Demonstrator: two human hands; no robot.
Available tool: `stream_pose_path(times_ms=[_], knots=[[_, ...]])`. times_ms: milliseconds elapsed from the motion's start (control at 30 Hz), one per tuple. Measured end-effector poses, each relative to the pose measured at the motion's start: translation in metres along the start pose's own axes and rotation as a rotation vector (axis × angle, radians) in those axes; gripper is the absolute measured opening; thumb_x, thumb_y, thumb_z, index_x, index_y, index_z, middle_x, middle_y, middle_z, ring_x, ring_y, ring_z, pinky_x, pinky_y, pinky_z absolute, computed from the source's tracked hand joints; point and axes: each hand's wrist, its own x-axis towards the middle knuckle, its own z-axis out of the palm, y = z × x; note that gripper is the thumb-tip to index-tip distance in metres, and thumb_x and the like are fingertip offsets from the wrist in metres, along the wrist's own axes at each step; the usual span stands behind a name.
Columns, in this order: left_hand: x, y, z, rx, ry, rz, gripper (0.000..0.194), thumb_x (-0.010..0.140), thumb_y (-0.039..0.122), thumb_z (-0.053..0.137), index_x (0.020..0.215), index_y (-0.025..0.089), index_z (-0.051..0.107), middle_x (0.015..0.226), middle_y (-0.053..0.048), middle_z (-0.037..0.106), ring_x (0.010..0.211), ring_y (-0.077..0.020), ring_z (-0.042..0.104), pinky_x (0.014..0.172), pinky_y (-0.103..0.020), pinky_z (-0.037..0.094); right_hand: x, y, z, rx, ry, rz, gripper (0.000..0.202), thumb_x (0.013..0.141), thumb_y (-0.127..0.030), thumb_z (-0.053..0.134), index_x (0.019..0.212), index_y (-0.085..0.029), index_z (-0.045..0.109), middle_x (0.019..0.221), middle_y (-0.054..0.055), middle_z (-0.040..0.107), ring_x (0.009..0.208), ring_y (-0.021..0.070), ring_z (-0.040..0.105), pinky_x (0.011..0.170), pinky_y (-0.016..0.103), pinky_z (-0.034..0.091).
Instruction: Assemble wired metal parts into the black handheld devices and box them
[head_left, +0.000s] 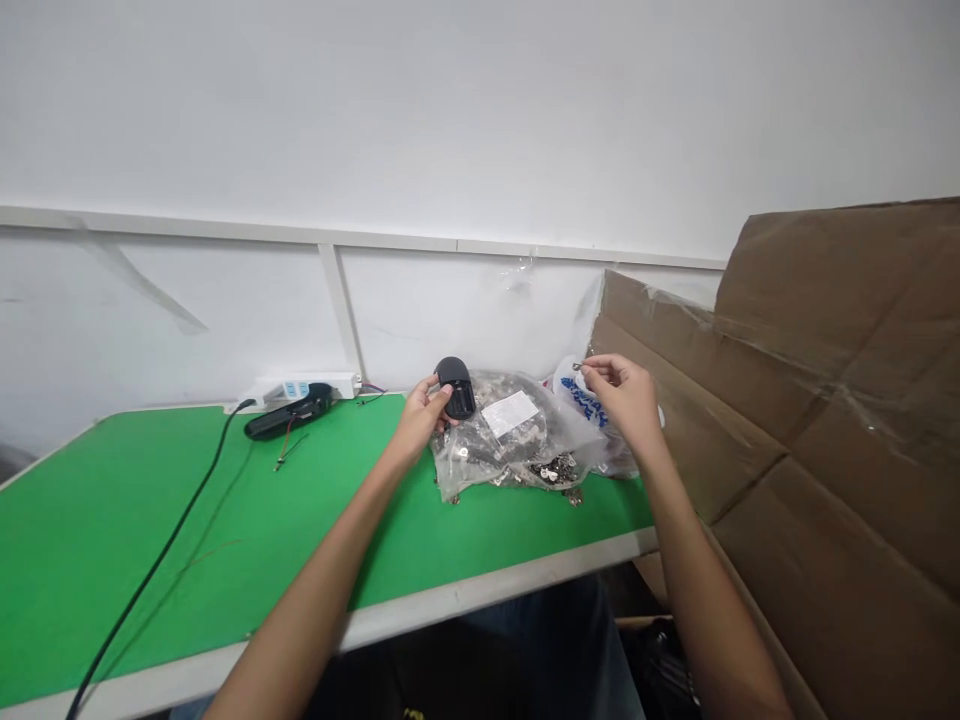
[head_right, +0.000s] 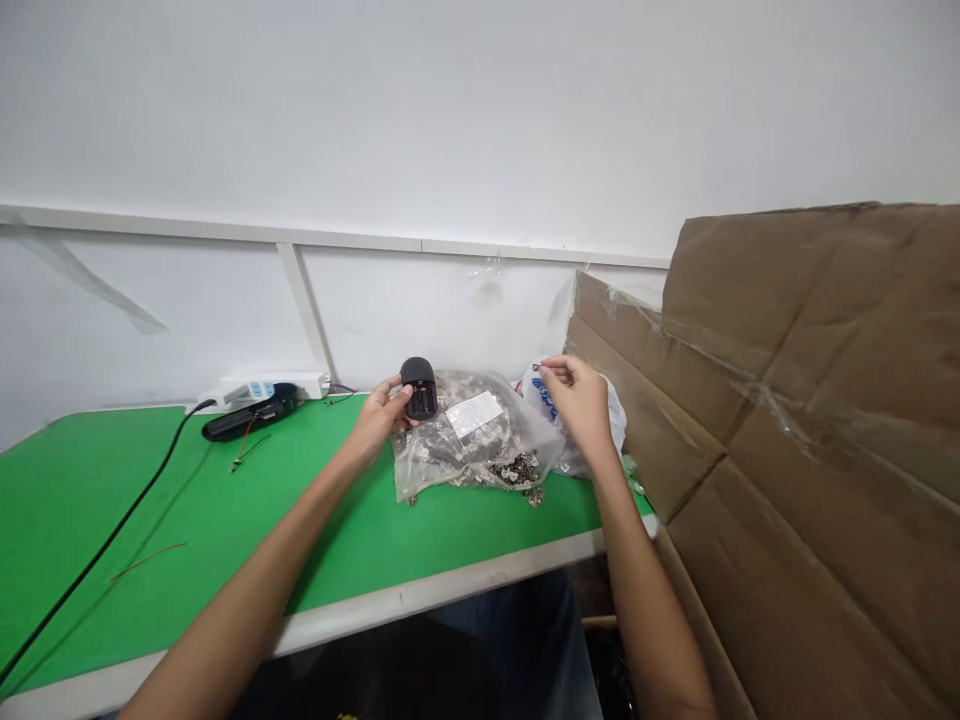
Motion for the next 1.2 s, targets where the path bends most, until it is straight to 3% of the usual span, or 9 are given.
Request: stream_pose_path(times_ms=[133, 267, 400, 567, 733, 867, 967, 1067, 1200], knots=[[0.000, -0.001, 0.000, -0.005, 0.001, -0.008, 0.056, 0.092, 0.038, 0.074, 0.137, 0.014, 0.053, 0.067, 0.002, 0.067, 0.048, -0.0143, 0.064, 0.043, -0.019, 0.037, -0.074, -0.019, -0.007, -0.105, -0.145, -0.116, 0.026, 0.090, -0.043, 0.064, 0.096, -0.021, 0.078, 0.088, 0.007, 0.078, 0.076, 0.0216, 0.070, 0.073, 0.034, 0.057], [-0.002, 0.000, 0.002, 0.000, -0.020, -0.013, 0.050, 0.095, 0.032, 0.068, 0.138, 0.013, 0.052, 0.066, 0.000, 0.068, 0.048, -0.0142, 0.064, 0.043, -0.019, 0.036, -0.125, 0.009, -0.006, -0.207, -0.124, -0.094, 0.027, 0.096, -0.042, 0.060, 0.095, -0.021, 0.076, 0.089, 0.008, 0.078, 0.079, 0.0238, 0.071, 0.072, 0.035, 0.056], [-0.003, 0.002, 0.003, -0.003, -0.008, -0.015, 0.051, 0.096, 0.031, 0.068, 0.139, 0.011, 0.051, 0.064, 0.001, 0.067, 0.047, -0.0139, 0.063, 0.043, -0.018, 0.035, -0.133, 0.042, 0.001, -0.316, -0.134, -0.200, 0.031, 0.099, -0.041, 0.056, 0.094, -0.020, 0.078, 0.094, 0.011, 0.077, 0.093, 0.0286, 0.071, 0.088, 0.045, 0.056], [-0.001, 0.000, 0.001, -0.014, -0.023, -0.005, 0.051, 0.096, 0.031, 0.069, 0.139, 0.010, 0.052, 0.065, 0.000, 0.069, 0.046, -0.0148, 0.063, 0.042, -0.019, 0.035, -0.130, 0.049, -0.009, -0.283, -0.088, -0.231, 0.034, 0.102, -0.044, 0.058, 0.108, -0.021, 0.083, 0.097, 0.010, 0.077, 0.090, 0.0253, 0.071, 0.085, 0.041, 0.057], [0.000, 0.000, 0.000, 0.004, -0.034, -0.013, 0.048, 0.097, 0.029, 0.067, 0.139, 0.011, 0.051, 0.066, 0.001, 0.068, 0.047, -0.0141, 0.064, 0.042, -0.018, 0.036, -0.080, 0.046, -0.018, -0.354, 0.090, -0.246, 0.035, 0.099, -0.046, 0.060, 0.095, -0.019, 0.082, 0.093, 0.009, 0.076, 0.086, 0.0238, 0.069, 0.082, 0.036, 0.055], [-0.002, 0.002, -0.001, 0.014, -0.040, -0.018, 0.043, 0.100, 0.026, 0.063, 0.139, 0.011, 0.050, 0.067, 0.002, 0.068, 0.048, -0.0128, 0.065, 0.042, -0.017, 0.037, -0.002, 0.045, -0.002, -0.677, -0.191, -0.017, 0.045, 0.106, -0.038, 0.039, 0.102, -0.014, 0.078, 0.105, 0.012, 0.078, 0.098, 0.0235, 0.071, 0.083, 0.030, 0.052], [-0.004, 0.003, -0.002, 0.022, -0.052, -0.014, 0.041, 0.102, 0.024, 0.059, 0.139, 0.011, 0.049, 0.068, 0.002, 0.069, 0.048, -0.0126, 0.065, 0.041, -0.018, 0.037, 0.040, 0.052, 0.010, -0.830, -0.264, 0.043, 0.033, 0.099, -0.026, 0.050, 0.097, -0.010, 0.079, 0.113, 0.021, 0.076, 0.106, 0.0284, 0.070, 0.087, 0.032, 0.049], [-0.003, 0.001, -0.004, 0.035, -0.063, -0.014, 0.042, 0.102, 0.025, 0.058, 0.140, 0.010, 0.048, 0.067, 0.002, 0.068, 0.048, -0.0128, 0.065, 0.041, -0.018, 0.038, 0.060, 0.066, 0.014, -0.919, -0.329, 0.082, 0.020, 0.088, -0.016, 0.060, 0.084, -0.011, 0.079, 0.106, 0.023, 0.077, 0.101, 0.0290, 0.071, 0.084, 0.031, 0.047], [-0.001, -0.001, -0.005, 0.024, -0.073, -0.018, 0.043, 0.102, 0.027, 0.061, 0.139, 0.011, 0.048, 0.068, 0.002, 0.068, 0.049, -0.0128, 0.066, 0.042, -0.017, 0.038, 0.067, 0.087, 0.011, -0.942, -0.465, 0.103, 0.015, 0.080, -0.015, 0.067, 0.067, -0.015, 0.074, 0.078, 0.010, 0.074, 0.077, 0.0203, 0.068, 0.074, 0.026, 0.045]])
